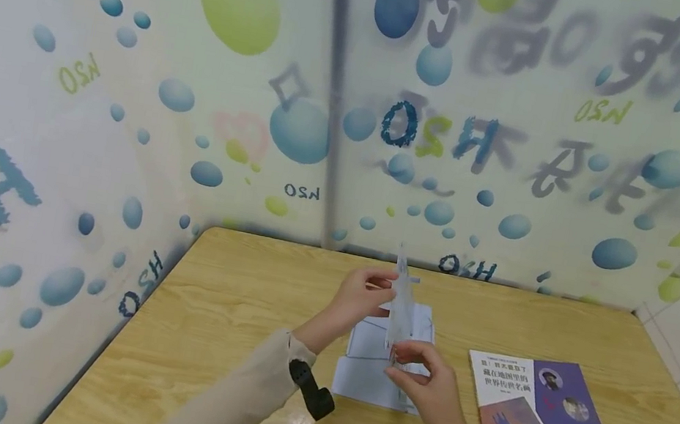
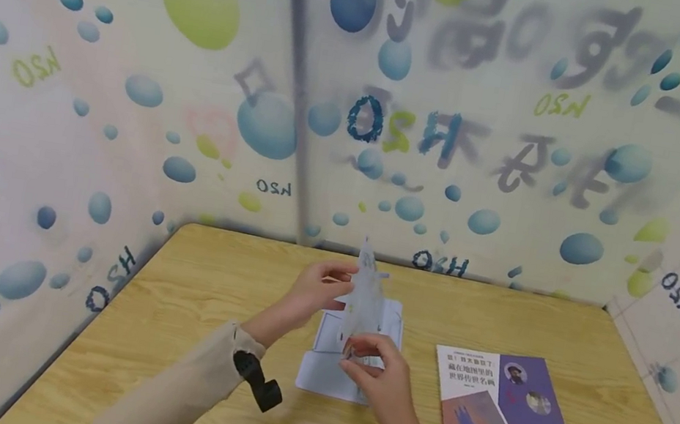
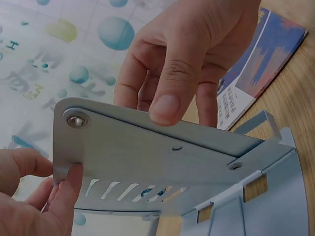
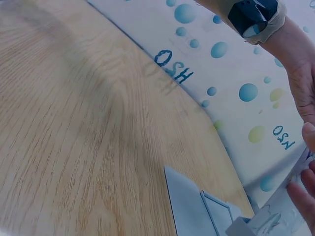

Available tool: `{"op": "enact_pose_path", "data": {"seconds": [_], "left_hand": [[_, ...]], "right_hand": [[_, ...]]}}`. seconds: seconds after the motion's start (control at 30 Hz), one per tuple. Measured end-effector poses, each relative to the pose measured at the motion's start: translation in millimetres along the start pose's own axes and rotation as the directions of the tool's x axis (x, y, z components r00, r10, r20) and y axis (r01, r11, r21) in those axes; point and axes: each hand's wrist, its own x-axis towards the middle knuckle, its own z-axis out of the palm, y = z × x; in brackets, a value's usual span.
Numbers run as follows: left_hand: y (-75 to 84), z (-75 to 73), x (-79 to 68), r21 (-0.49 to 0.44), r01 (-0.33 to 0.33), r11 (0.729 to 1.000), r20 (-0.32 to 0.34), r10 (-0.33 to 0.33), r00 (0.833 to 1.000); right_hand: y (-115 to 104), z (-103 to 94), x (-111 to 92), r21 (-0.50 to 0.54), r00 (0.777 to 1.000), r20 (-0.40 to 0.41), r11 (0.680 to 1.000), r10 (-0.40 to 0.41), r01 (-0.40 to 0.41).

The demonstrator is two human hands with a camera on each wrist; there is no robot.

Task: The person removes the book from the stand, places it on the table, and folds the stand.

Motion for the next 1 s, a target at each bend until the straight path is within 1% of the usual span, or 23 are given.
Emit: {"op": "enact_pose_path", "data": {"seconds": [0.03, 0.1, 0.23, 0.33, 0.4, 0.6, 0.77, 0.83, 0.9, 1.0], "left_hand": [[-4.8, -3.5, 1.7, -0.003, 0.003, 1.000, -0.015, -0.003, 1.000], [-7.2, -9.9, 0.2, -0.004, 0.014, 1.000, -0.050, -0.015, 0.999], [-13.5, -22.9, -2.9, -0.005, 0.032, 0.999, -0.117, -0.032, 0.993], [-19.9, -32.2, -4.5, -0.013, 0.054, 0.998, -0.159, -0.055, 0.986], [-24.8, -38.2, -5.5, -0.021, 0.068, 0.997, -0.179, -0.070, 0.981], [-40.3, -55.4, -8.8, -0.034, 0.116, 0.993, -0.214, -0.121, 0.969], [-55.0, -67.6, -10.7, -0.022, 0.179, 0.984, -0.249, -0.179, 0.952], [-61.7, -71.2, -10.9, -0.014, 0.200, 0.980, -0.261, -0.197, 0.945], [-68.2, -74.4, -11.4, -0.008, 0.207, 0.978, -0.269, -0.202, 0.942], [-78.4, -80.1, -12.5, 0.011, 0.188, 0.982, -0.283, -0.177, 0.943]], "right_hand": [[-1, 2.5, 1, -0.001, 1.000, 0.002, 1.000, -0.004, 0.004], [-2, 7.3, 3, 0.001, 1.000, 0.014, 1.000, 0.004, -0.004], [-3, 17.9, 9, -0.001, 0.997, 0.051, 0.998, 0.059, -0.059], [-3, 25.5, 14, -0.044, 0.990, 0.088, 0.993, 0.115, -0.111], [-3, 30.5, 18, -0.088, 0.985, 0.111, 0.988, 0.135, -0.126], [3, 45.7, 25, -0.233, 0.978, 0.170, 0.969, 0.123, -0.082], [13, 56.5, 25, -0.343, 0.972, 0.208, 0.939, 0.112, -0.035], [17, 60.2, 25, -0.392, 0.971, 0.214, 0.920, 0.109, -0.016], [19, 63.7, 26, -0.437, 0.968, 0.222, 0.899, 0.114, -0.005], [21, 69.4, 27, -0.495, 0.961, 0.239, 0.869, 0.141, -0.005]]}}
